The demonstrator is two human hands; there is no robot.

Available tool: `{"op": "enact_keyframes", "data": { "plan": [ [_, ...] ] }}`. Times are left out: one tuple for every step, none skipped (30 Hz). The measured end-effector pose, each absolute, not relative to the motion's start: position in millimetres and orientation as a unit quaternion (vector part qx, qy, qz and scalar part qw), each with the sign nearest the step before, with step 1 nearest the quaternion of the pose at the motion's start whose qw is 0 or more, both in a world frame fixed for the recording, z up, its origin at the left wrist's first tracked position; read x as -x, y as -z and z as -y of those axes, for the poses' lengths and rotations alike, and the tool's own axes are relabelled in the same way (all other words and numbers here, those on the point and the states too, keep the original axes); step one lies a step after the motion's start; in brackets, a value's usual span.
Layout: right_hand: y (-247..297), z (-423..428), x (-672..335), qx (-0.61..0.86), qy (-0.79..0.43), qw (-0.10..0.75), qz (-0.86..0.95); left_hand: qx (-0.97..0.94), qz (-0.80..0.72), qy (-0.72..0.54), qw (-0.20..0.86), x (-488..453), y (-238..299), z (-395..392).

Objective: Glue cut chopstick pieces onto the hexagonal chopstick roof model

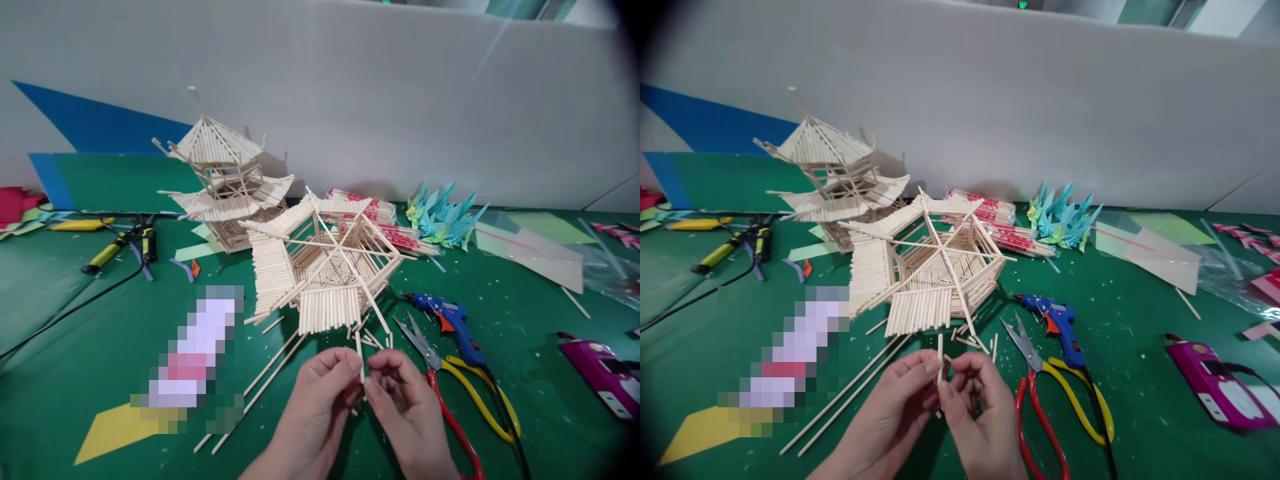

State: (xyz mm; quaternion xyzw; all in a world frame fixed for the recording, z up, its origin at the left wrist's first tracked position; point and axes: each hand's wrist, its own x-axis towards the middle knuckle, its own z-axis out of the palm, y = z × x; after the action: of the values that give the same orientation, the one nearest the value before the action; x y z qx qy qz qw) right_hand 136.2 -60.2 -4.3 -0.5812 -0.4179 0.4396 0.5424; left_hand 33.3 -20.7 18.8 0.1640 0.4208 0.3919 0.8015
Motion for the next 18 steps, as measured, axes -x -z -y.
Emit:
{"op": "enact_keyframes", "data": {
  "plan": [
    [2, 59, -137, 0.589, -0.421, 0.540, 0.429, -0.143, -0.421, -0.395, 0.803, -36, -20, 21],
    [0, 58, -137, 0.597, -0.403, 0.533, 0.443, -0.130, -0.423, -0.399, 0.803, -38, -20, 20],
    [-1, 57, -138, 0.602, -0.390, 0.525, 0.457, -0.121, -0.422, -0.403, 0.803, -40, -20, 20],
    [-3, 56, -139, 0.607, -0.380, 0.518, 0.468, -0.115, -0.421, -0.406, 0.803, -41, -20, 20],
    [-4, 55, -140, 0.611, -0.374, 0.510, 0.476, -0.112, -0.418, -0.407, 0.805, -43, -20, 20],
    [-5, 54, -140, 0.615, -0.369, 0.502, 0.483, -0.110, -0.414, -0.407, 0.807, -44, -20, 20],
    [-6, 54, -141, 0.618, -0.365, 0.492, 0.492, -0.109, -0.410, -0.406, 0.809, -45, -20, 19],
    [-7, 53, -142, 0.622, -0.358, 0.481, 0.504, -0.108, -0.406, -0.404, 0.812, -46, -20, 19],
    [-8, 53, -143, 0.628, -0.345, 0.468, 0.518, -0.109, -0.403, -0.404, 0.814, -46, -20, 18],
    [-9, 52, -145, 0.635, -0.327, 0.454, 0.533, -0.113, -0.399, -0.404, 0.815, -47, -20, 17],
    [-12, 51, -148, 0.644, -0.304, 0.440, 0.547, -0.119, -0.395, -0.406, 0.816, -46, -19, 17],
    [-15, 50, -152, 0.649, -0.282, 0.425, 0.564, -0.126, -0.391, -0.409, 0.815, -46, -18, 16],
    [-20, 48, -157, 0.650, -0.266, 0.411, 0.582, -0.135, -0.386, -0.414, 0.814, -45, -16, 16],
    [-26, 45, -161, 0.648, -0.256, 0.397, 0.598, -0.144, -0.383, -0.419, 0.811, -45, -14, 16],
    [-33, 42, -166, 0.641, -0.256, 0.380, 0.615, -0.153, -0.380, -0.423, 0.808, -44, -11, 16],
    [-40, 37, -170, 0.637, -0.259, 0.366, 0.628, -0.159, -0.379, -0.427, 0.805, -44, -8, 16],
    [-47, 32, -173, 0.636, -0.259, 0.345, 0.640, -0.163, -0.379, -0.432, 0.802, -43, -4, 16],
    [-54, 27, -175, 0.635, -0.259, 0.321, 0.653, -0.165, -0.382, -0.435, 0.799, -43, -1, 15]
  ]
}}
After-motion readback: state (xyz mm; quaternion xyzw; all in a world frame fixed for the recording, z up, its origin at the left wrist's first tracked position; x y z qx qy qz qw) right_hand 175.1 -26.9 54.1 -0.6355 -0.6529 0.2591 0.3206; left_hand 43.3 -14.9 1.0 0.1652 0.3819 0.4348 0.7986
